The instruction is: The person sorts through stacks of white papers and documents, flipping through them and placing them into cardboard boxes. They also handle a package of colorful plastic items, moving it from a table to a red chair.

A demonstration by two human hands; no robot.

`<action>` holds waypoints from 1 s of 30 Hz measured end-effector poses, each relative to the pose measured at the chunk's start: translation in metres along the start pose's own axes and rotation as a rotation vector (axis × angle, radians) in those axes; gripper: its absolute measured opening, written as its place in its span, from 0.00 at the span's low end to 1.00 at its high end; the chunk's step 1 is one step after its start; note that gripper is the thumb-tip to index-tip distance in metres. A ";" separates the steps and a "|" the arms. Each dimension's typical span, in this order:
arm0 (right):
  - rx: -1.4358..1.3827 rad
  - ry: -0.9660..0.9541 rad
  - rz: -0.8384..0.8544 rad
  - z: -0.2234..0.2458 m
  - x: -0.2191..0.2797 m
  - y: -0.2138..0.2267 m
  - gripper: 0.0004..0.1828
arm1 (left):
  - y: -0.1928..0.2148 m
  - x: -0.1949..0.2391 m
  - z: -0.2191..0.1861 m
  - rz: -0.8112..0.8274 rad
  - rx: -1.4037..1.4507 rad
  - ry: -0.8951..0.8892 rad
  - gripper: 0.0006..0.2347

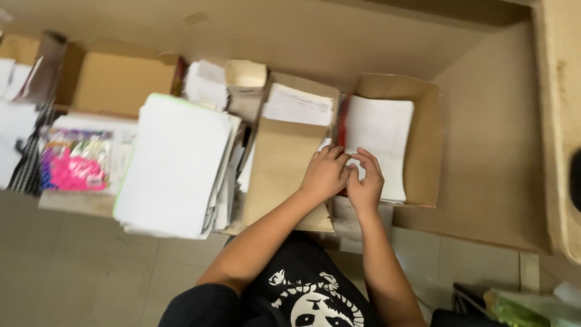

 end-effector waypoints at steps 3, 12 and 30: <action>-0.034 0.026 0.090 0.019 0.013 -0.038 0.10 | 0.048 0.027 0.026 -0.013 0.025 0.146 0.13; -0.193 -0.007 0.480 0.037 0.078 -0.184 0.08 | 0.177 0.149 0.112 -0.258 -0.107 0.426 0.12; 0.164 -0.163 0.247 0.076 0.152 -0.319 0.48 | 0.289 0.293 0.286 0.093 -0.145 0.635 0.27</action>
Point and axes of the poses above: each hand's wrist, its own x-axis away from the middle knuckle, its own y-axis out of the back of the hand, z = x × y, the point moved 9 cm from there along -x, towards the middle knuckle, and after that the axes turned 10 degrees about -y, right-handed, at the moved point
